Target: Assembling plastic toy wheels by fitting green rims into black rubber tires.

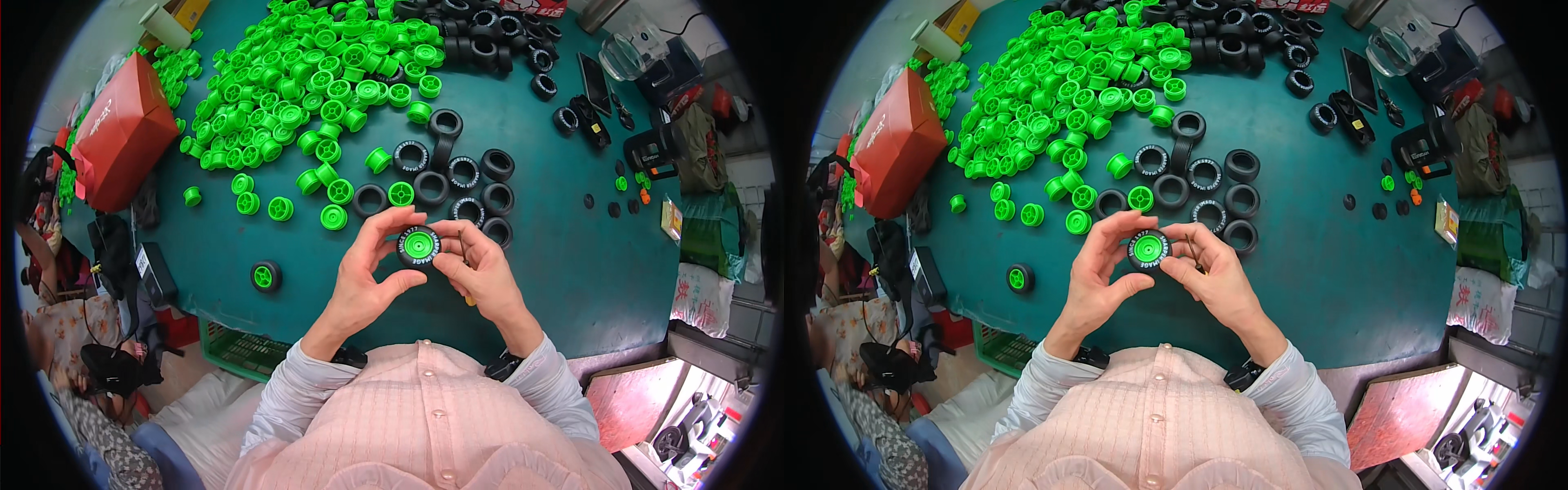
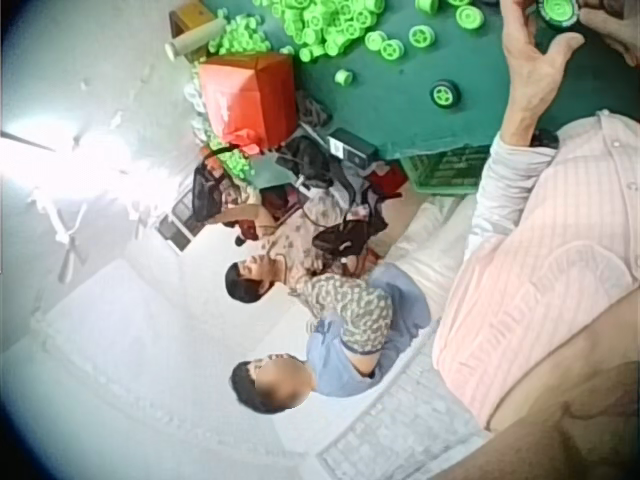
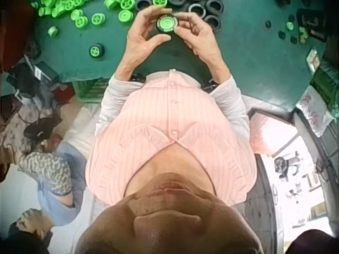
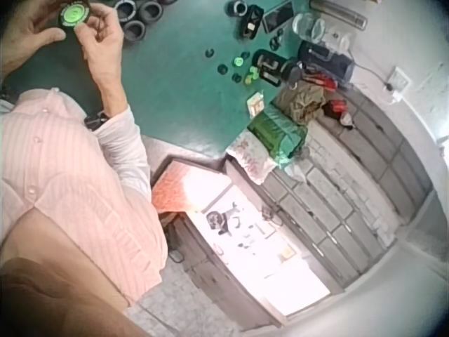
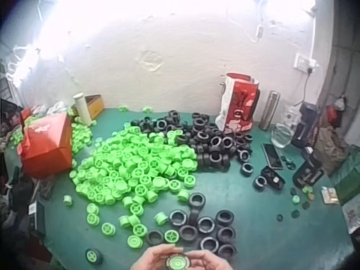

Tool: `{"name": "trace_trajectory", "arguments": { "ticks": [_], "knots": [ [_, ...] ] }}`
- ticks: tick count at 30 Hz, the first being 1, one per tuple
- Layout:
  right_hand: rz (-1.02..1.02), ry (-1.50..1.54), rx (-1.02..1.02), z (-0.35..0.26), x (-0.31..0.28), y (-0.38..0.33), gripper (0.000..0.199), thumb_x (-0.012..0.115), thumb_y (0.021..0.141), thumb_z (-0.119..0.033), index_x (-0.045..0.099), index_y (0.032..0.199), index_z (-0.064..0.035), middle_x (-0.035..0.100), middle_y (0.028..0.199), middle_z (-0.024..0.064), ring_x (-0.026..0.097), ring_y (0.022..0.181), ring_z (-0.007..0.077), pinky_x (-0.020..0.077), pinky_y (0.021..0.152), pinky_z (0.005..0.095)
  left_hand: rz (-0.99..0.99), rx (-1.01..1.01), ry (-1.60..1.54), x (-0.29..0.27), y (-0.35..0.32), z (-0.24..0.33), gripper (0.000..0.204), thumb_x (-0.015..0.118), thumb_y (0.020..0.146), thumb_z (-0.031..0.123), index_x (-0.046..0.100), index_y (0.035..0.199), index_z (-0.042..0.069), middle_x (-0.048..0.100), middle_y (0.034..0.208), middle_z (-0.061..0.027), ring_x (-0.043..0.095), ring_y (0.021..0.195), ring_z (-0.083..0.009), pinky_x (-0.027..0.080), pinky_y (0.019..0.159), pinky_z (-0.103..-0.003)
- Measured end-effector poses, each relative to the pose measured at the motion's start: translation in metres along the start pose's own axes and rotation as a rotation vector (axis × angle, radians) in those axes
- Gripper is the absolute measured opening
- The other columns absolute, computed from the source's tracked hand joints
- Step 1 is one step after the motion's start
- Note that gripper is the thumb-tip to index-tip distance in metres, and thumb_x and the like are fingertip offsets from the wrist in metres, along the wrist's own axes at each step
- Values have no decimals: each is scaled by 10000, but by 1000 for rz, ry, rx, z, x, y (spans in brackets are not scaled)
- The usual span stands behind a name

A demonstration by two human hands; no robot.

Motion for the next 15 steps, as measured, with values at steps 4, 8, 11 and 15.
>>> {"name": "trace_trajectory", "arguments": {
  "ticks": [4,8,11,15],
  "knots": [
    [-8,-18,-25,2,5,0,359,680,931,-110,553,1259,-36,659,960,-4,495,682,-13,354,502,170,38,18,82,-1,-2,5,712,768,738,-62,492,1386,44,604,1282,-104,606,1164,-237,491,1011,-364],
    [58,-348,-208,9,1,1,341,728,885,-112,593,1189,-38,664,880,3,498,619,18,383,504,223,83,125,492,-22,-22,19,744,791,702,-45,501,1382,37,614,1251,-137,608,1136,-275,487,987,-370],
    [185,-748,-253,0,-2,4,314,760,847,-129,619,1115,-44,658,830,18,510,571,76,416,524,261,239,177,1062,-58,-59,23,773,820,657,-21,520,1366,40,625,1196,-137,570,1136,-340,415,1044,-415],
    [122,-919,-510,-13,28,25,284,745,846,-136,619,1087,-55,665,866,63,642,651,233,505,589,353,325,133,1277,-75,-73,25,708,821,690,44,540,1339,45,628,1153,-127,567,1111,-333,392,1026,-410]
  ]
}}
Point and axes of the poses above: each hand's wrist, its own y-axis towards the middle knuckle, its own x-axis out of the palm, z = x × y, the point moved 4 cm from there along y, towards the middle knuckle
